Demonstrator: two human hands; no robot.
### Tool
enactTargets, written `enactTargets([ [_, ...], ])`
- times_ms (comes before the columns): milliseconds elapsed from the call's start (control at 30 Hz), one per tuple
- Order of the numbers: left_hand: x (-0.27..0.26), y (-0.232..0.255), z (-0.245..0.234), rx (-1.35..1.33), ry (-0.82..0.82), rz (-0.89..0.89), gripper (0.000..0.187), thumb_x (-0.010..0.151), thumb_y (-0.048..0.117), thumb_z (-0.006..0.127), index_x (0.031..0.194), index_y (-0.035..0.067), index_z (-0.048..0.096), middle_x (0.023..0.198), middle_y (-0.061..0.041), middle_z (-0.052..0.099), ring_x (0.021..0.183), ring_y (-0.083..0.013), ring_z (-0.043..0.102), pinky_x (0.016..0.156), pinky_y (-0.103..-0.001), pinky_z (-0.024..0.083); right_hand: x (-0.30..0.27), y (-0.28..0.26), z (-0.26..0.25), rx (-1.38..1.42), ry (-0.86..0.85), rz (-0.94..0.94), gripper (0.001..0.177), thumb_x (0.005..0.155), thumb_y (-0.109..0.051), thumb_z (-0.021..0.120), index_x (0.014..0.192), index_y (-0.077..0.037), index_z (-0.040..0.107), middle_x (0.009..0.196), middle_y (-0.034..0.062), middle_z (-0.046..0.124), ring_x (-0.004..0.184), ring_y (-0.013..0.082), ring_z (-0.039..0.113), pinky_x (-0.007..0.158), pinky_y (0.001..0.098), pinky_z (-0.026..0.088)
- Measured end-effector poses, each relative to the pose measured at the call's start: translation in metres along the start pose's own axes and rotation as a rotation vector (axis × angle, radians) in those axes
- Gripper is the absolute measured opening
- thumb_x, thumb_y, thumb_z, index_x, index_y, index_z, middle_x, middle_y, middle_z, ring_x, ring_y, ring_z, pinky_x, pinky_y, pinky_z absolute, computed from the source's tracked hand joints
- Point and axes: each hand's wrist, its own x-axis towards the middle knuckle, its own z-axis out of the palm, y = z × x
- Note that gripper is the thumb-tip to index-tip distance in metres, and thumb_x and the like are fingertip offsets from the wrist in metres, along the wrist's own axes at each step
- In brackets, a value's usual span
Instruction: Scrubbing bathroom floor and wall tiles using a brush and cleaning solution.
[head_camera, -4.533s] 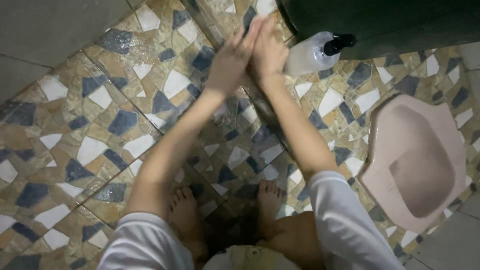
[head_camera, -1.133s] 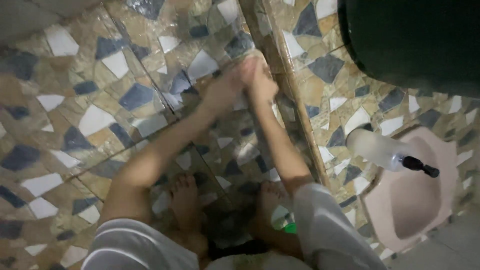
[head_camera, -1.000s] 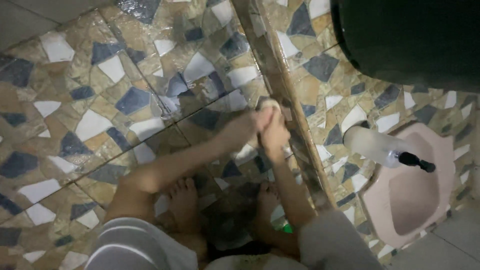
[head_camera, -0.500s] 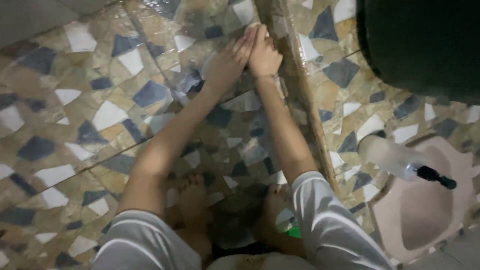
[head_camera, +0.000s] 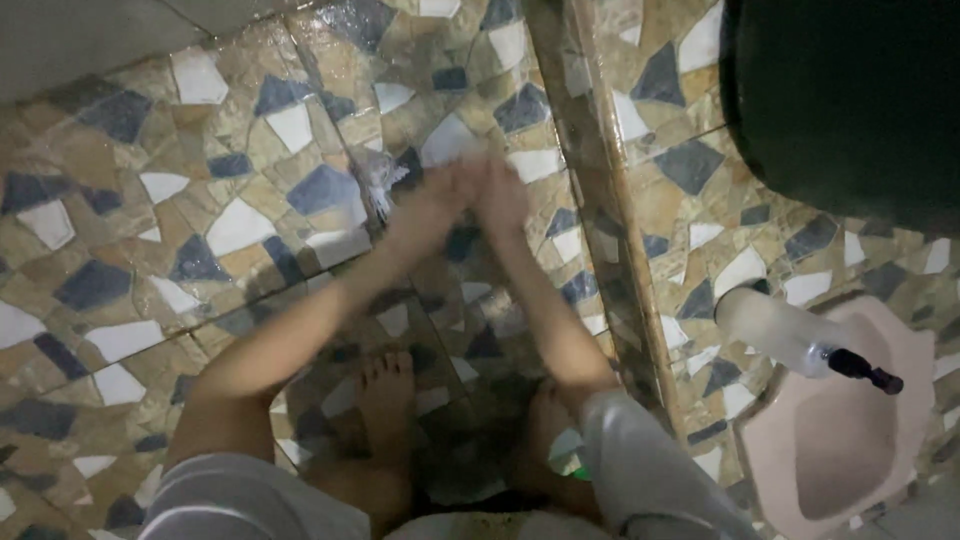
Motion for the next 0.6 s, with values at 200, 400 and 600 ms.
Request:
enactTargets([
  [200, 0.004, -0.069, -0.060, 0.304, -0.064, -0.035, 0.065, 0.088, 0.016, 0.056, 0.152, 0.007, 0.049, 0.156, -0.008, 0.052, 0.146, -0.0245, 0.047, 0.122, -0.037, 0.036, 0.049, -0.097, -0.021, -0.011, 0.023, -0.119, 0.032, 0.099, -0.035, 0.062, 0.122, -0.014, 0.057, 0.102, 0.0176, 0.072, 0.084, 0.0383, 0.073, 0.066, 0.0528, 0.058],
  [400, -0.099, 0.003, -0.044, 0.576, -0.060, 0.155, 0.059, 0.101, 0.020, 0.052, 0.157, 0.005, 0.043, 0.165, -0.009, 0.040, 0.139, -0.0202, 0.048, 0.096, -0.037, 0.038, -0.079, -0.061, -0.006, 0.027, -0.111, -0.250, 0.046, 0.094, -0.040, 0.064, 0.129, -0.011, 0.057, 0.106, 0.0184, 0.073, 0.084, 0.0391, 0.074, 0.065, 0.0543, 0.058],
  [600, -0.022, -0.033, -0.031, 0.548, -0.284, -0.174, 0.067, 0.097, 0.019, 0.048, 0.161, 0.002, 0.037, 0.171, -0.010, 0.032, 0.157, -0.0267, 0.028, 0.129, -0.036, 0.027, 0.049, -0.068, 0.017, -0.220, 0.078, -0.384, 0.018, 0.103, -0.033, 0.058, 0.115, -0.021, 0.064, 0.098, 0.0066, 0.074, 0.088, 0.0327, 0.073, 0.082, 0.0641, 0.051],
])
